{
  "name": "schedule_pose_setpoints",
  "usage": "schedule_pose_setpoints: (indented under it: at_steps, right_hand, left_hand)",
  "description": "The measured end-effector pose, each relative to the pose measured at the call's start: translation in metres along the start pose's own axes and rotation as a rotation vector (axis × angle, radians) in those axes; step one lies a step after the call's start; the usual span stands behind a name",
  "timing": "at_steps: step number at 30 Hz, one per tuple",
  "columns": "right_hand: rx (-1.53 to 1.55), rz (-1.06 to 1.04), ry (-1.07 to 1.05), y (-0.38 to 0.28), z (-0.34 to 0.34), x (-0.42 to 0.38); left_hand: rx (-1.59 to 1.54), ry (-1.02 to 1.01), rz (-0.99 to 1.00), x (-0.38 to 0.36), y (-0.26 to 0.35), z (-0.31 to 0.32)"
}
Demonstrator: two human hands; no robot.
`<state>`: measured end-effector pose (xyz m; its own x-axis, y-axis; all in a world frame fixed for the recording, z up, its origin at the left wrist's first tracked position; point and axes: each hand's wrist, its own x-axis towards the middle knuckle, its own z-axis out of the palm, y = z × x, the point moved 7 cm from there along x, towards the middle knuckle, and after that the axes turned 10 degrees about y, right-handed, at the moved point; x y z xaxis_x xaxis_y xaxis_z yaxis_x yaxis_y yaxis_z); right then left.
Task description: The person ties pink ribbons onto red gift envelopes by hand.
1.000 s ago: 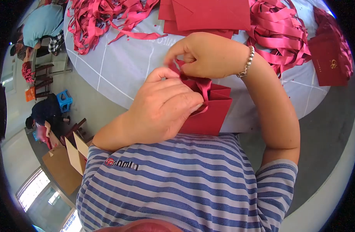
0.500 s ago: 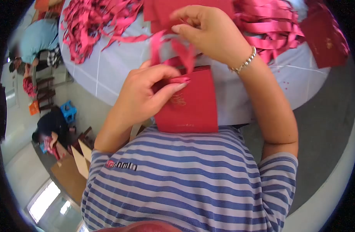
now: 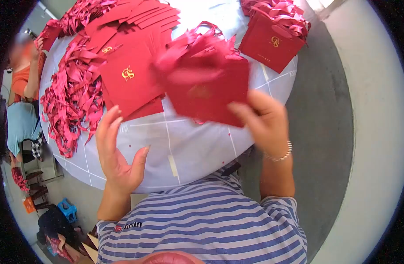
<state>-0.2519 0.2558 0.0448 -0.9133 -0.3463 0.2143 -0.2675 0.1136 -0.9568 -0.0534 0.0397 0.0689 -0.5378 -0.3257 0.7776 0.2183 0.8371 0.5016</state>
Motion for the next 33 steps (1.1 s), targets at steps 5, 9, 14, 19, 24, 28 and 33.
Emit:
schedule_pose_setpoints:
  at_steps: [5, 9, 14, 19, 24, 28, 33]
  right_hand:
    - [-0.086, -0.154, 0.464, 0.035, -0.102, 0.060]
    - [-0.148, 0.009, 0.428, 0.119, -0.148, 0.109]
    - [-0.166, 0.062, 0.477, 0.154, -0.139, 0.112]
    - [-0.616, -0.167, 0.729, 0.126, -0.142, 0.086]
    - [-0.339, -0.170, 0.438, 0.127, -0.089, 0.056]
    - [-0.360, -0.088, 0.174, 0.125, -0.034, 0.033]
    - [-0.428, -0.236, 0.014, 0.094, 0.004, 0.021]
  left_hand:
    - [-0.128, -0.261, -0.148, -0.017, -0.014, 0.028]
    - [-0.162, -0.310, -0.181, -0.023, -0.018, 0.036]
    - [-0.092, -0.334, -0.202, -0.026, -0.030, 0.033]
    - [0.123, -0.273, -0.135, -0.010, -0.057, 0.020]
    - [0.405, -0.170, -0.030, 0.025, -0.107, 0.012]
    - [0.547, -0.200, 0.014, 0.044, -0.151, 0.029]
    - [0.536, -0.438, -0.027, 0.050, -0.162, 0.050]
